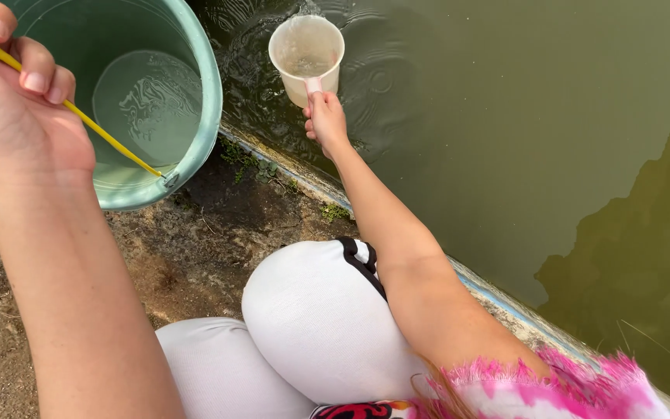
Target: Watering plants or outdoor greenery using a plastic bucket and a hand scoop filled from a pond.
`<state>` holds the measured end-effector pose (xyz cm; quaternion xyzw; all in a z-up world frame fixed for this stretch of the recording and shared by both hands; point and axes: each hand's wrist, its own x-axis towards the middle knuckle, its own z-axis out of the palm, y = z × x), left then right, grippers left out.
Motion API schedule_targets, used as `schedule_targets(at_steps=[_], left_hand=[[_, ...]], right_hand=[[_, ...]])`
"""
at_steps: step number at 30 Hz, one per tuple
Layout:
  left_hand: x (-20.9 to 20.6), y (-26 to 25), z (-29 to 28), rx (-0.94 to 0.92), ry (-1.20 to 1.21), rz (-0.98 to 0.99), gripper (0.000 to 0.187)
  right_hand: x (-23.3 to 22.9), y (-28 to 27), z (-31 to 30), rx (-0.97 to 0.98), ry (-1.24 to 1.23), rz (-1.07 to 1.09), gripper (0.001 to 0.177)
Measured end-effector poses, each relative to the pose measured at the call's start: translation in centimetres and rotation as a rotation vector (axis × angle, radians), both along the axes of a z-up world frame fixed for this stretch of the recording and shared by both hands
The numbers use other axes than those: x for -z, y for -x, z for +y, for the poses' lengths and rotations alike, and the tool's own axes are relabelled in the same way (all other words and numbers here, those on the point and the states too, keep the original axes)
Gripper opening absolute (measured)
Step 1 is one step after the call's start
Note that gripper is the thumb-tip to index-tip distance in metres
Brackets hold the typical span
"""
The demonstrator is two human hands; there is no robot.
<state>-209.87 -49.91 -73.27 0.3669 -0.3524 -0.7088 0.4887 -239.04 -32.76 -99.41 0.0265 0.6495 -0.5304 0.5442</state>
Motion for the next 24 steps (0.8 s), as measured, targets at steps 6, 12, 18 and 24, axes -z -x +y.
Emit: schedule_targets(at_steps=[6,12,18,24], left_hand=[[-5.6,4.2,1.7,-0.156,0.083,-0.107,0.031],[-4.4,4.3,1.0,-0.313,0.086,0.037,0.016],[-2.9,5.6,0.1,-0.384,0.174,0.012,0.014],[-3.1,6.9,0.3,-0.412,0.12,0.028,0.023]], right_hand=[[-9.9,1.0,-2.3,-0.16,0.26,0.086,0.022],[-17.0,1.2,-4.4,-0.343,0.466,0.201,0.022],[-20.4,0.5,-5.4,-0.519,0.611,0.459,0.019],[-22.4,-0.5,-4.9,-0.596,0.516,0.732,0.019]])
